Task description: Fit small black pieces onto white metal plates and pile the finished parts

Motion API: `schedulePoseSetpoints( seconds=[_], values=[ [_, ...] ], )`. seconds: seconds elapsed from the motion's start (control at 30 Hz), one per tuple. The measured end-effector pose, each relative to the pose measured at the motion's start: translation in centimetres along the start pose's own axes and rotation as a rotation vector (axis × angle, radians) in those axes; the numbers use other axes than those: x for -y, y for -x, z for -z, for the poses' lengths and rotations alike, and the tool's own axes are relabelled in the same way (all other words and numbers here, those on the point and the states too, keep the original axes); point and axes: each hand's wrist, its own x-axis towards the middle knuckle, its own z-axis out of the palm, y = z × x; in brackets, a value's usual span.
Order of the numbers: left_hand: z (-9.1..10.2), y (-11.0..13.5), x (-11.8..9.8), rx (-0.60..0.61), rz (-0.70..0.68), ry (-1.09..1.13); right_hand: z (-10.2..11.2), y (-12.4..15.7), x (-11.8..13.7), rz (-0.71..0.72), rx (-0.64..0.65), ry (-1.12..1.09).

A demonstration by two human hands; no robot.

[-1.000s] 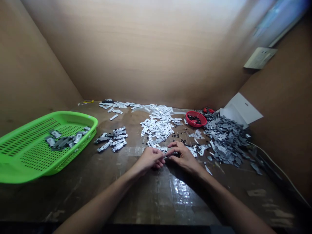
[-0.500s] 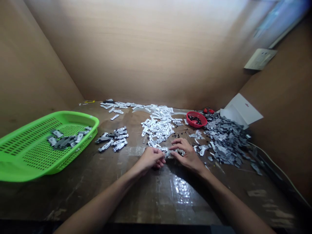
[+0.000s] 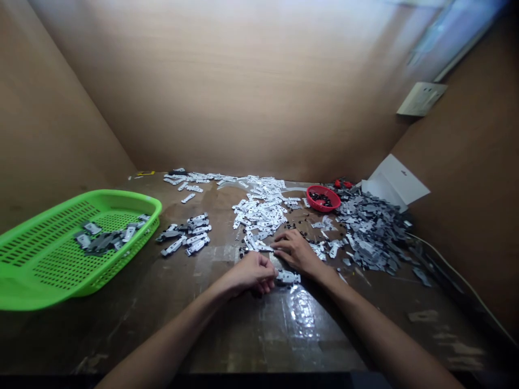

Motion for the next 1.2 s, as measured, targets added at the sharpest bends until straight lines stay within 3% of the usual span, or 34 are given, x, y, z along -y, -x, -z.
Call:
schedulePoseSetpoints(
  seconds=[0.13,0.3,0.4,0.53,0.7,1.03,1.2],
  values=[
    [0.3,-0.4,0.0,-0.062,-0.014,0.038,0.6,0.2,0.4,-0.079,-0.107,-0.049],
    [0.9,-1.0,0.3,-0.181,-0.044,0.077,3.0,1.1,0.0,-0.350,-0.320,-0.303],
    [0.9,-1.1,0.3,-0.206,-0.050,0.090,4.3,1.3,-0.4,-0.435,-0.381,-0.457],
    [0.8,-1.0,0.1,-0.221,-0.039,0.095,4.7,1.4,0.2,-0.469,-0.322,-0.597],
    [0.7,-1.0,0.1,-0.230,-0.035,0.099,3.5,1.4,1.9,-0.538,-0.183,-0.646],
    [0.6,-0.9,-0.1,-0.239,-0.022,0.092,3.7,1.3,3.6,-0.599,-0.134,-0.602],
    [0.8,-1.0,0.2,-0.242,-0.029,0.103,3.1,1.4,3.1,-0.645,-0.134,-0.701]
  ],
)
